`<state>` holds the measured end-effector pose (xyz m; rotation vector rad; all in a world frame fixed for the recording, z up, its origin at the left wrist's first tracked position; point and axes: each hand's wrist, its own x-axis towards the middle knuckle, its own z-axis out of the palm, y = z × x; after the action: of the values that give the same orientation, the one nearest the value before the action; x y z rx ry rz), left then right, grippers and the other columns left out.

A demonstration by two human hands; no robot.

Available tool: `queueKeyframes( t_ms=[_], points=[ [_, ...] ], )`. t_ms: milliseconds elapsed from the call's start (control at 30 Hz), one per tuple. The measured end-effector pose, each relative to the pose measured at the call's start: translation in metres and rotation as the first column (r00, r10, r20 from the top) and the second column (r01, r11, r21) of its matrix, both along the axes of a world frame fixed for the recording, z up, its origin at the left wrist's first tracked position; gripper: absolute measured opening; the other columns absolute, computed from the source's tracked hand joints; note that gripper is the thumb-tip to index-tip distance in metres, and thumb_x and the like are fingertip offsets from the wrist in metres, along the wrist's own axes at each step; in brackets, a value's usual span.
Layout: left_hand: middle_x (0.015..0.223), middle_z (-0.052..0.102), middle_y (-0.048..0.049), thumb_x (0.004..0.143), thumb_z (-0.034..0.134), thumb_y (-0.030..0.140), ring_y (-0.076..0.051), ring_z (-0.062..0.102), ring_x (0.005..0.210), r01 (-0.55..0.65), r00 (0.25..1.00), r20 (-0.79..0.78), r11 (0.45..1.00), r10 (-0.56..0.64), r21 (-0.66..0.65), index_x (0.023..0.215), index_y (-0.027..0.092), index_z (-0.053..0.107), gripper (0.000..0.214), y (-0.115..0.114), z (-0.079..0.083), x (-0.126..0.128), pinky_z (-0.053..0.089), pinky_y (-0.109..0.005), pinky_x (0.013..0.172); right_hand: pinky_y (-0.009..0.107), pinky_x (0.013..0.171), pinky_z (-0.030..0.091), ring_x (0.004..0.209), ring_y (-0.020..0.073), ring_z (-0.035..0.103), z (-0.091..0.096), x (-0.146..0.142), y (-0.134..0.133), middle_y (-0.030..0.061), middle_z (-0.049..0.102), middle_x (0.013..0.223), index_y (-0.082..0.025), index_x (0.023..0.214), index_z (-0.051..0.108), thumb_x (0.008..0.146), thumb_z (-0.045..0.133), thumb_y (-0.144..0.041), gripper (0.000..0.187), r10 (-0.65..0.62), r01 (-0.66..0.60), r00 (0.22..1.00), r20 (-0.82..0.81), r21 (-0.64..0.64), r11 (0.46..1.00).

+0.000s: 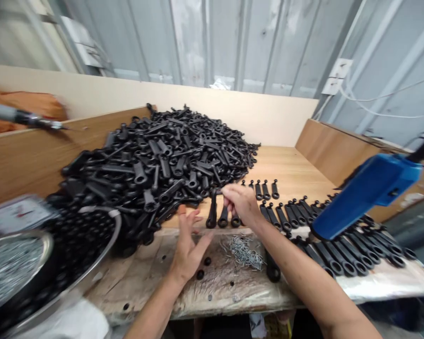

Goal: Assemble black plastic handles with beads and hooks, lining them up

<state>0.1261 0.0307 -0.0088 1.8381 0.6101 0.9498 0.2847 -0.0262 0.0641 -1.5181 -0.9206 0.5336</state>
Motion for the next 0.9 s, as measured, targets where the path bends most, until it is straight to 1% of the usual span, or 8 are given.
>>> queueKeyframes(
  t_ms=[67, 100, 167, 233, 300, 400, 667, 900],
  points=[
    [0.130, 0.037, -0.0117, 0.076, 0.056, 0.034, -0.023, 0.042, 0.115, -0.050, 0.995, 0.089, 0.999, 0.051, -0.010, 0.131, 0.020, 0.025, 0.065, 0.001, 0.001, 0.000, 0.037, -0.035, 0.088, 0.018, 0.042, 0.036, 0.046, 0.0079, 0.048, 0.017, 0.041, 0.000, -0.0008, 0.055, 0.057, -0.016, 0.069, 0.059, 0.080, 0.044, -0.040, 0.030, -0.235, 0.242, 0.940, 0.247, 0.004, 0.970],
    [0.129, 0.039, -0.0115, 0.076, 0.057, 0.034, -0.023, 0.043, 0.114, -0.068, 0.987, 0.142, 0.998, 0.070, -0.019, 0.132, 0.020, 0.025, 0.066, 0.002, 0.001, 0.000, 0.037, -0.035, 0.088, 0.018, 0.046, 0.039, 0.050, 0.0089, 0.051, 0.025, 0.064, -0.002, 0.0005, 0.058, 0.061, -0.016, 0.073, 0.060, 0.082, 0.041, -0.041, 0.033, -0.361, 0.402, 0.846, 0.391, -0.023, 0.915],
    [0.122, 0.045, -0.0105, 0.074, 0.059, 0.034, -0.022, 0.047, 0.109, -0.085, 0.969, 0.228, 0.995, 0.094, -0.046, 0.132, 0.021, 0.023, 0.069, 0.004, 0.000, 0.000, 0.038, -0.034, 0.084, 0.019, 0.058, 0.042, 0.066, 0.0122, 0.058, 0.036, 0.108, -0.010, 0.0040, 0.064, 0.074, -0.017, 0.083, 0.063, 0.085, 0.036, -0.041, 0.036, -0.482, 0.696, 0.593, 0.645, -0.109, 0.710],
    [0.116, 0.050, -0.0096, 0.073, 0.060, 0.035, -0.022, 0.050, 0.105, -0.086, 0.964, 0.244, 0.993, 0.102, -0.075, 0.133, 0.022, 0.023, 0.071, 0.006, -0.002, 0.000, 0.041, -0.033, 0.080, 0.023, 0.069, 0.042, 0.085, 0.0182, 0.059, 0.041, 0.144, -0.019, 0.0095, 0.065, 0.088, -0.016, 0.089, 0.064, 0.085, 0.039, -0.038, 0.034, -0.487, 0.831, 0.459, 0.743, -0.166, 0.530],
    [0.112, 0.054, -0.0093, 0.073, 0.059, 0.037, -0.023, 0.052, 0.102, -0.081, 0.975, 0.197, 0.992, 0.098, -0.093, 0.131, 0.022, 0.027, 0.068, 0.007, -0.004, 0.000, 0.042, -0.033, 0.078, 0.026, 0.074, 0.040, 0.095, 0.0236, 0.057, 0.037, 0.171, -0.027, 0.0154, 0.064, 0.095, -0.013, 0.090, 0.065, 0.084, 0.043, -0.034, 0.031, -0.478, 0.871, 0.440, 0.761, -0.233, 0.432],
    [0.111, 0.056, -0.0094, 0.073, 0.058, 0.041, -0.023, 0.053, 0.100, -0.100, 0.985, 0.130, 0.989, 0.114, -0.112, 0.130, 0.021, 0.031, 0.066, 0.009, -0.009, -0.001, 0.042, -0.036, 0.082, 0.029, 0.074, 0.041, 0.095, 0.0261, 0.057, 0.023, 0.198, -0.032, 0.0196, 0.063, 0.097, -0.010, 0.088, 0.065, 0.083, 0.048, -0.031, 0.027, -0.422, 0.872, 0.477, 0.771, -0.357, 0.335],
    [0.109, 0.059, -0.0076, 0.073, 0.056, 0.047, -0.023, 0.055, 0.097, -0.196, 0.978, 0.042, 0.971, 0.204, -0.137, 0.123, 0.023, 0.039, 0.059, 0.017, -0.020, -0.003, 0.041, -0.041, 0.090, 0.032, 0.072, 0.047, 0.075, 0.0139, 0.060, -0.011, 0.224, -0.010, 0.0064, 0.064, 0.085, -0.009, 0.088, 0.060, 0.085, 0.050, -0.040, 0.032, -0.249, 0.728, 0.685, 0.684, -0.634, 0.261],
    [0.108, 0.059, -0.0089, 0.075, 0.055, 0.045, -0.022, 0.056, 0.096, -0.211, 0.972, 0.069, 0.965, 0.223, -0.153, 0.121, 0.020, 0.041, 0.054, 0.015, -0.020, 0.000, 0.043, -0.039, 0.089, 0.023, 0.064, 0.042, 0.069, 0.0172, 0.063, -0.016, 0.209, 0.001, 0.0143, 0.066, 0.067, -0.005, 0.073, 0.067, 0.081, 0.054, -0.035, 0.034, -0.184, 0.670, 0.737, 0.650, -0.668, 0.324]
  ],
)
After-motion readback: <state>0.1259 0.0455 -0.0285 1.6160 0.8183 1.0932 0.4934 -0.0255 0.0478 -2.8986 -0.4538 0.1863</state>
